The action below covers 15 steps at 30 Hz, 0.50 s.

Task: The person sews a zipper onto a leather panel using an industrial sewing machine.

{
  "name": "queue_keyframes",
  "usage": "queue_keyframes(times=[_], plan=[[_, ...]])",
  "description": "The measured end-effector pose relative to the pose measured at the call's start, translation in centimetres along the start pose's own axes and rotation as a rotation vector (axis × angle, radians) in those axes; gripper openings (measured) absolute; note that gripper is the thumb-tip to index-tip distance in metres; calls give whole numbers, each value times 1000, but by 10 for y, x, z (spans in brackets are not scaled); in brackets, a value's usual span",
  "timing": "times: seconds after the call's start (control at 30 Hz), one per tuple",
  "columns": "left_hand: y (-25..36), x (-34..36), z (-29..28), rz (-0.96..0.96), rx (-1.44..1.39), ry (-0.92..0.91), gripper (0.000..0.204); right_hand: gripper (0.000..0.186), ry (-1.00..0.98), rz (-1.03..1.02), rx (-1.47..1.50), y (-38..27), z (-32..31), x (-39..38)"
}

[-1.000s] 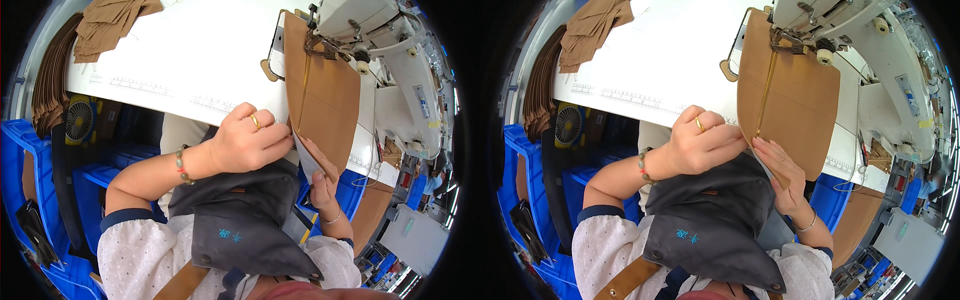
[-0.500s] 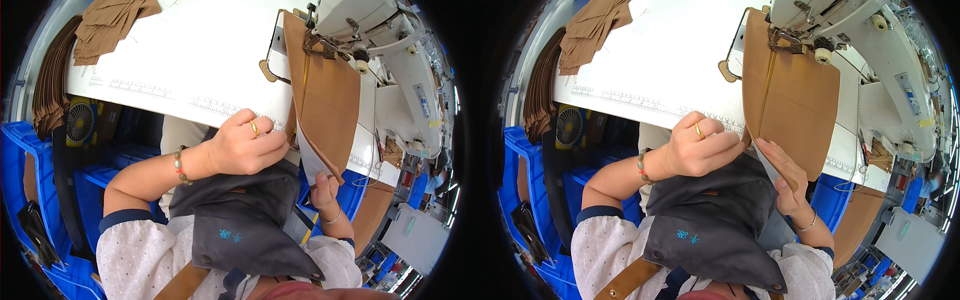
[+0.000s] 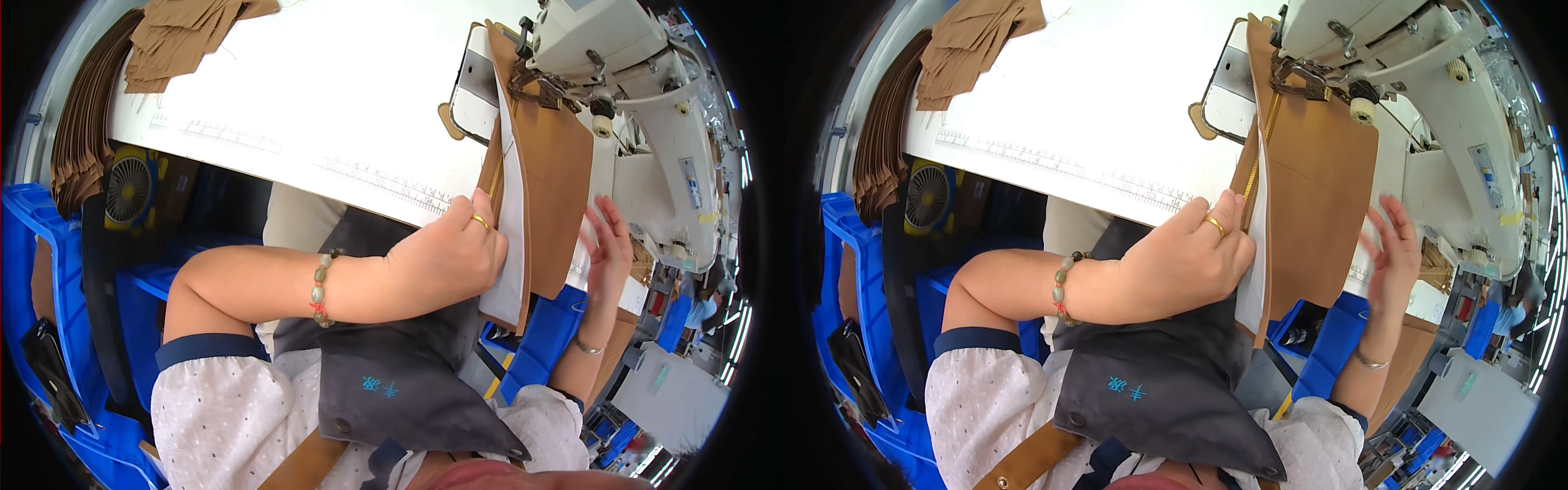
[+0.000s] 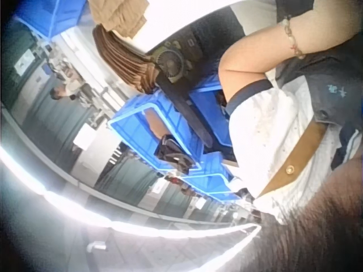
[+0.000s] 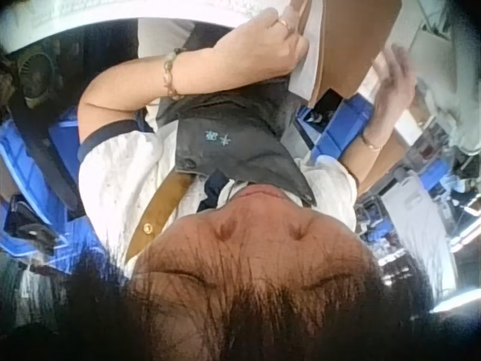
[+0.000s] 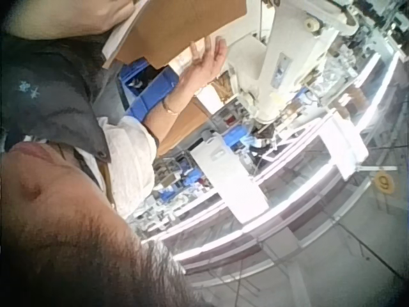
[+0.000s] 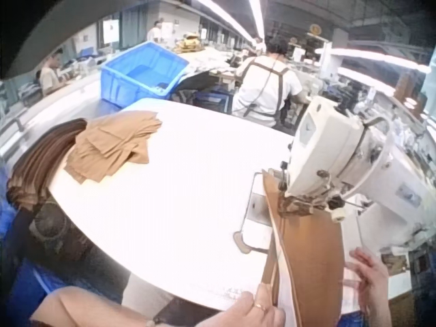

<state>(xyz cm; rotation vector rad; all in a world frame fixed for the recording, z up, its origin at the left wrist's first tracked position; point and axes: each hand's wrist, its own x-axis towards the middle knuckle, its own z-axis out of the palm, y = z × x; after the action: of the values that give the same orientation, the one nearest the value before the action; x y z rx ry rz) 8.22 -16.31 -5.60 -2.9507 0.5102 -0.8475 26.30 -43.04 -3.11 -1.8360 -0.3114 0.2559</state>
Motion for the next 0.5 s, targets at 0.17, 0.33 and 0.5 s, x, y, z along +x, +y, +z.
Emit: queue_keyframes(times=[0.17,0.33,0.5], plan=[[1,0,2,-1,8,17,14,39,-668,355,674,44,-61,21],[4,2,1,4,-3,18,12,33,-167,224,69,21,17,-1],[-1,1,-3,9,-5,18,13,32,-146,112,-108,11,33,-10]])
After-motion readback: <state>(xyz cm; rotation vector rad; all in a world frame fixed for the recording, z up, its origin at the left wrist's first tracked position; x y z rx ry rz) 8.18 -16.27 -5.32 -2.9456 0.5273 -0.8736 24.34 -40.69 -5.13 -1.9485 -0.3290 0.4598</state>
